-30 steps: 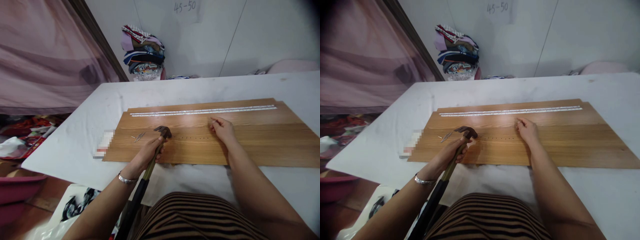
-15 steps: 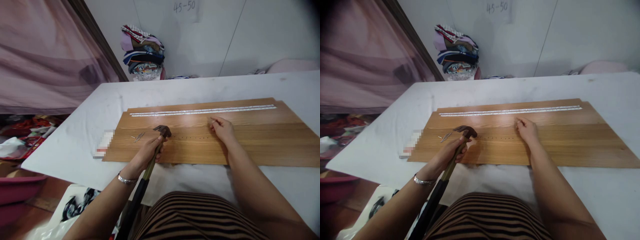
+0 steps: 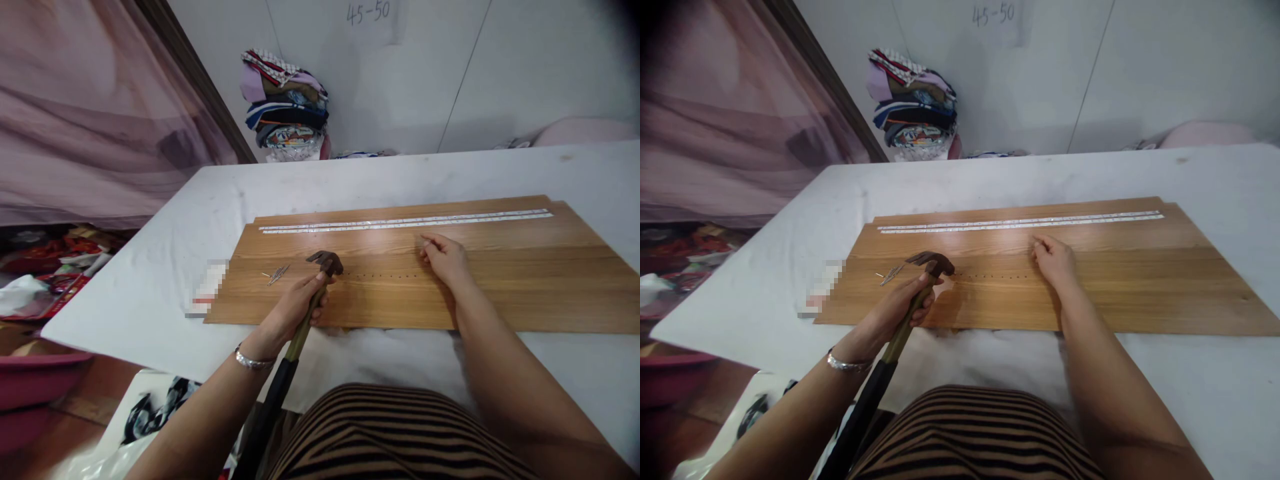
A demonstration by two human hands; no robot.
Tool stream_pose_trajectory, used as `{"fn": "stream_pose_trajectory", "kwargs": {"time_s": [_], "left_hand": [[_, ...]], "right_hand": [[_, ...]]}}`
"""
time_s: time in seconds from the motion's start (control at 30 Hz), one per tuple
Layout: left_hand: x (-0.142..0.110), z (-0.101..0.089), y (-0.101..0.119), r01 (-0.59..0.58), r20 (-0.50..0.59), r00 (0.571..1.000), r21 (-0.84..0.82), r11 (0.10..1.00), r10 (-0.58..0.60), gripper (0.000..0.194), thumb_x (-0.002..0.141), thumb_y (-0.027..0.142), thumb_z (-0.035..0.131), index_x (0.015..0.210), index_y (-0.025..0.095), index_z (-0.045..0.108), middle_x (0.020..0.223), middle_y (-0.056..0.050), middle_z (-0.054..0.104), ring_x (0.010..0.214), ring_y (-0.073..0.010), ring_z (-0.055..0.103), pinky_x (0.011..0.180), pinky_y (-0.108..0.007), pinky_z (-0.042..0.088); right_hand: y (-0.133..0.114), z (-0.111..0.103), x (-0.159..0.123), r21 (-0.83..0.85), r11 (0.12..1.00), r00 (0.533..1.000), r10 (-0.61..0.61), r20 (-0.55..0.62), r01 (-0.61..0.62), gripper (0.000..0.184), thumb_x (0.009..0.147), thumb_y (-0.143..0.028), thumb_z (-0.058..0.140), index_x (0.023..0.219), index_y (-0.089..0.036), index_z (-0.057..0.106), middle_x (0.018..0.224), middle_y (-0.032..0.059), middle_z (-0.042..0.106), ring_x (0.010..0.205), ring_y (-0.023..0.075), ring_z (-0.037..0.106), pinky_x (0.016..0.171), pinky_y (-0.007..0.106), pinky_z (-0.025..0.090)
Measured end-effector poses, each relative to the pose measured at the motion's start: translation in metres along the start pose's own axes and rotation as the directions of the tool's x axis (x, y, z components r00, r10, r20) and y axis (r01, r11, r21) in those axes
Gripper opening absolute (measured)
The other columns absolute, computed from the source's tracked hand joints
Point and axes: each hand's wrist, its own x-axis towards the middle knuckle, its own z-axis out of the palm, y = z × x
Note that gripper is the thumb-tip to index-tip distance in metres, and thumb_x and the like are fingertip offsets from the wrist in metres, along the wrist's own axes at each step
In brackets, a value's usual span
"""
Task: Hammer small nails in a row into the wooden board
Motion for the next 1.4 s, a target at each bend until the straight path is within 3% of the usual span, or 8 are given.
{"fn": "stream_pose_trajectory", "kwargs": {"time_s": [1.4], "left_hand": [[0.0024,-0.0004,-0.002,-0.006,-0.007,1.0,0.002,1.0,0.006,0.048,0.094,0.06,0.067,0.113,0.016,0.064,0.067,0.005,0.054,0.041,-0.0055,0.04,0.037,-0.017,0.029]], "right_hand": [[0.0005,0.0,0.0007,0.015,1.0,1.0,-0.005,-0.005,0.005,0.042,0.089,-0.039,0.057,0.116,-0.018,0.082,0.072,0.0041,0.076,0.059,0.0182,0.066,0.063,0.033,0.054]]}}
